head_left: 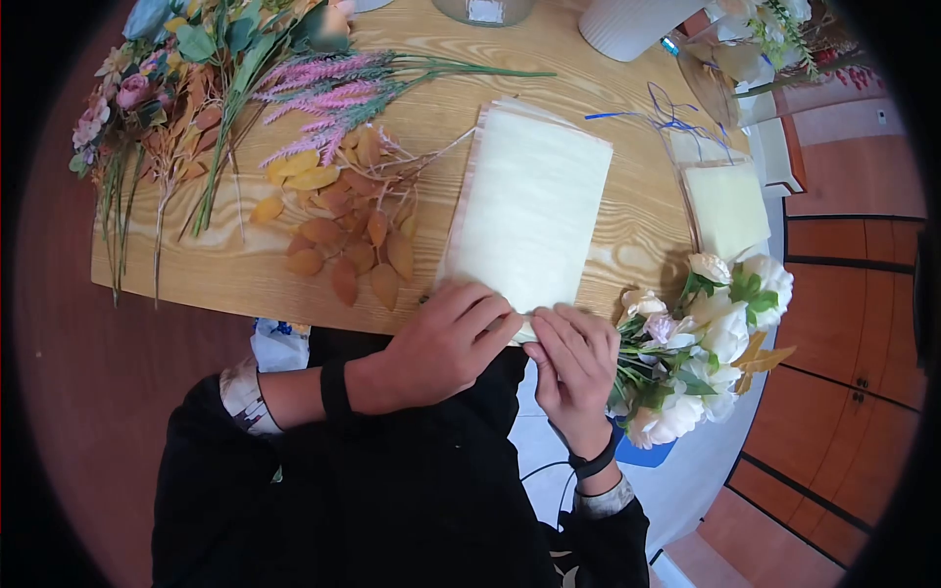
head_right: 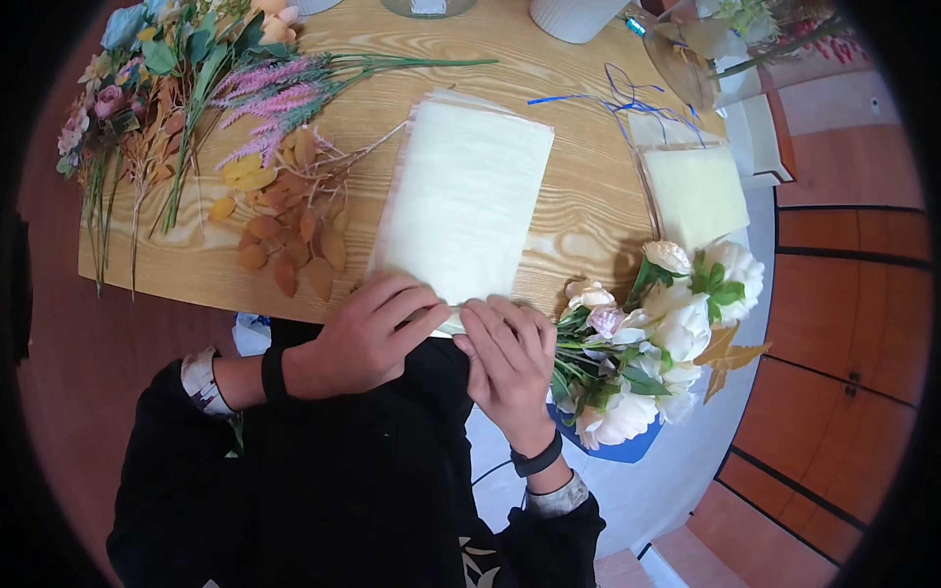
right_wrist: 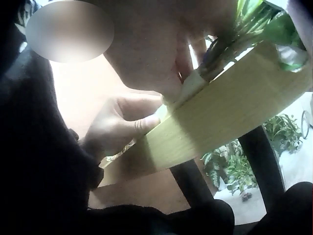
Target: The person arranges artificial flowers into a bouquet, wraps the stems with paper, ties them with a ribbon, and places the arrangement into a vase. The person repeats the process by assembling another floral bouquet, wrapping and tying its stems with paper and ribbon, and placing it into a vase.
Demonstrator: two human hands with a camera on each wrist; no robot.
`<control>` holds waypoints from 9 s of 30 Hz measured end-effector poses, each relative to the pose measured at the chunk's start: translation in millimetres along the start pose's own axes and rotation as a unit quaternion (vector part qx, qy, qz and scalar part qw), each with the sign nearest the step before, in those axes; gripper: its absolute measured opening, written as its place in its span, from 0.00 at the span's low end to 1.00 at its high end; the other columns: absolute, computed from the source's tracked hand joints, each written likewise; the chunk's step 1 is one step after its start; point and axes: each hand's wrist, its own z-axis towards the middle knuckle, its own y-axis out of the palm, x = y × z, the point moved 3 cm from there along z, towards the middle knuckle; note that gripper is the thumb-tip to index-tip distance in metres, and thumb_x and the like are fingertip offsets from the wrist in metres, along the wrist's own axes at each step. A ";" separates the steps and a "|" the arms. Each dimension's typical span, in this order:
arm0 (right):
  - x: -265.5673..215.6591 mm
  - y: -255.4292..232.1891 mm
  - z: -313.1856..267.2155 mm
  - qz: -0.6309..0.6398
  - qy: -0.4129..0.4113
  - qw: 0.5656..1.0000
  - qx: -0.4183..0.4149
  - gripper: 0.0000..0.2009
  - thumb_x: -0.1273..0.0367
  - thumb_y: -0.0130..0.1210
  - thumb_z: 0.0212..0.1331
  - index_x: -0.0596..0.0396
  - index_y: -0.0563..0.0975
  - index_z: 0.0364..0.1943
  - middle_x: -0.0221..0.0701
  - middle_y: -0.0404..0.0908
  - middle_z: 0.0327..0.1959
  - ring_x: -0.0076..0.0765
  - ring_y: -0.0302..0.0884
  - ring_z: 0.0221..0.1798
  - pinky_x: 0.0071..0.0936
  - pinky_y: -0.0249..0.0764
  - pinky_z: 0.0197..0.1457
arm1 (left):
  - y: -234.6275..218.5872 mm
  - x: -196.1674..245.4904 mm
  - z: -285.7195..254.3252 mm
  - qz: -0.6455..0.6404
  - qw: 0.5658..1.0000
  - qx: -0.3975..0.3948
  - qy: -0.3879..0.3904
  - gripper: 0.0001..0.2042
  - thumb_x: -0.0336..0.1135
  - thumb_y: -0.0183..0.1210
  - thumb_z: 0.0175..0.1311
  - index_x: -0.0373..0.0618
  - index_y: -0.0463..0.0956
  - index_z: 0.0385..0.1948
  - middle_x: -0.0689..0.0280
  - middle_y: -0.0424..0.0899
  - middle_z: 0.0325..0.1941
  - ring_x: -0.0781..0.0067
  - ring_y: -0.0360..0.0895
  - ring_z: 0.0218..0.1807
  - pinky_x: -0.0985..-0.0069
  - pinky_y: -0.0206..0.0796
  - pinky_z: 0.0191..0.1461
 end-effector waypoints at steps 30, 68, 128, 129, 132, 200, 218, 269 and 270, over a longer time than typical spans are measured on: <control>5.9 -2.7 6.8 0.032 -0.003 0.997 -0.067 0.14 0.77 0.56 0.36 0.63 0.74 0.33 0.37 0.74 0.31 0.42 0.71 0.32 0.31 0.67 0.35 | -0.7 -3.0 -1.0 0.145 0.984 -0.004 0.102 0.13 0.32 0.50 0.46 0.37 0.70 0.34 0.65 0.67 0.27 0.70 0.66 0.31 0.77 0.60 0.35; -17.6 -56.2 55.2 -0.194 -0.097 0.966 -0.137 0.13 0.75 0.49 0.42 0.62 0.69 0.36 0.32 0.66 0.26 0.34 0.65 0.31 0.28 0.60 0.35 | -30.2 7.6 50.7 0.197 0.976 -0.073 0.056 0.06 0.30 0.50 0.42 0.42 0.64 0.23 0.64 0.64 0.23 0.69 0.66 0.28 0.76 0.61 0.29; 3.4 1.0 110.7 -0.178 -0.011 0.965 -0.194 0.04 0.71 0.56 0.31 0.56 0.75 0.13 0.40 0.76 0.16 0.43 0.77 0.21 0.35 0.72 0.26 | -30.6 -37.8 75.2 0.071 0.960 -0.217 -0.161 0.05 0.25 0.56 0.36 0.35 0.75 0.17 0.49 0.76 0.22 0.49 0.76 0.27 0.61 0.68 0.31; 4.0 -1.6 112.0 -0.178 -0.009 0.965 -0.194 0.04 0.71 0.56 0.31 0.56 0.75 0.13 0.40 0.76 0.16 0.43 0.77 0.21 0.35 0.72 0.26 | -28.0 -36.1 74.5 0.092 0.966 -0.186 -0.152 0.05 0.25 0.56 0.36 0.35 0.75 0.17 0.49 0.76 0.22 0.49 0.76 0.27 0.61 0.68 0.32; 6.9 -2.7 114.6 -0.171 -0.004 0.958 -0.229 0.04 0.70 0.57 0.31 0.57 0.76 0.12 0.41 0.76 0.16 0.43 0.77 0.21 0.35 0.72 0.26 | -29.5 -34.6 75.3 0.113 0.970 -0.162 -0.138 0.05 0.25 0.56 0.36 0.34 0.74 0.18 0.49 0.76 0.22 0.48 0.75 0.28 0.61 0.68 0.32; 0.9 -0.3 124.8 -0.211 -0.079 0.969 -0.099 0.05 0.72 0.58 0.28 0.57 0.74 0.12 0.41 0.76 0.17 0.42 0.77 0.22 0.33 0.72 0.26 | -37.2 -59.5 84.2 0.005 0.896 -0.356 -0.265 0.04 0.25 0.56 0.38 0.35 0.76 0.17 0.51 0.77 0.21 0.52 0.78 0.28 0.65 0.71 0.33; 4.9 -1.9 132.1 -0.244 -0.169 0.955 -0.010 0.05 0.73 0.54 0.32 0.54 0.70 0.11 0.33 0.72 0.11 0.39 0.74 0.17 0.31 0.70 0.23 | -48.2 -60.1 85.3 -0.025 0.923 -0.285 -0.257 0.05 0.25 0.56 0.32 0.34 0.75 0.15 0.47 0.75 0.19 0.49 0.76 0.26 0.64 0.70 0.32; -12.1 -16.2 156.5 -0.302 -0.114 0.929 -0.182 0.02 0.72 0.54 0.35 0.55 0.74 0.14 0.38 0.77 0.17 0.38 0.78 0.22 0.31 0.72 0.25 | -58.5 -48.5 88.6 0.044 0.974 -0.095 -0.201 0.06 0.24 0.55 0.33 0.32 0.75 0.16 0.45 0.75 0.20 0.48 0.76 0.26 0.60 0.69 0.32; -14.2 -18.1 157.9 -0.299 -0.108 0.929 -0.190 0.02 0.72 0.54 0.35 0.55 0.74 0.15 0.38 0.77 0.16 0.38 0.78 0.22 0.31 0.72 0.25 | -53.4 -50.6 87.9 0.073 0.978 -0.066 -0.186 0.06 0.24 0.55 0.32 0.32 0.75 0.16 0.46 0.75 0.20 0.48 0.77 0.27 0.60 0.69 0.32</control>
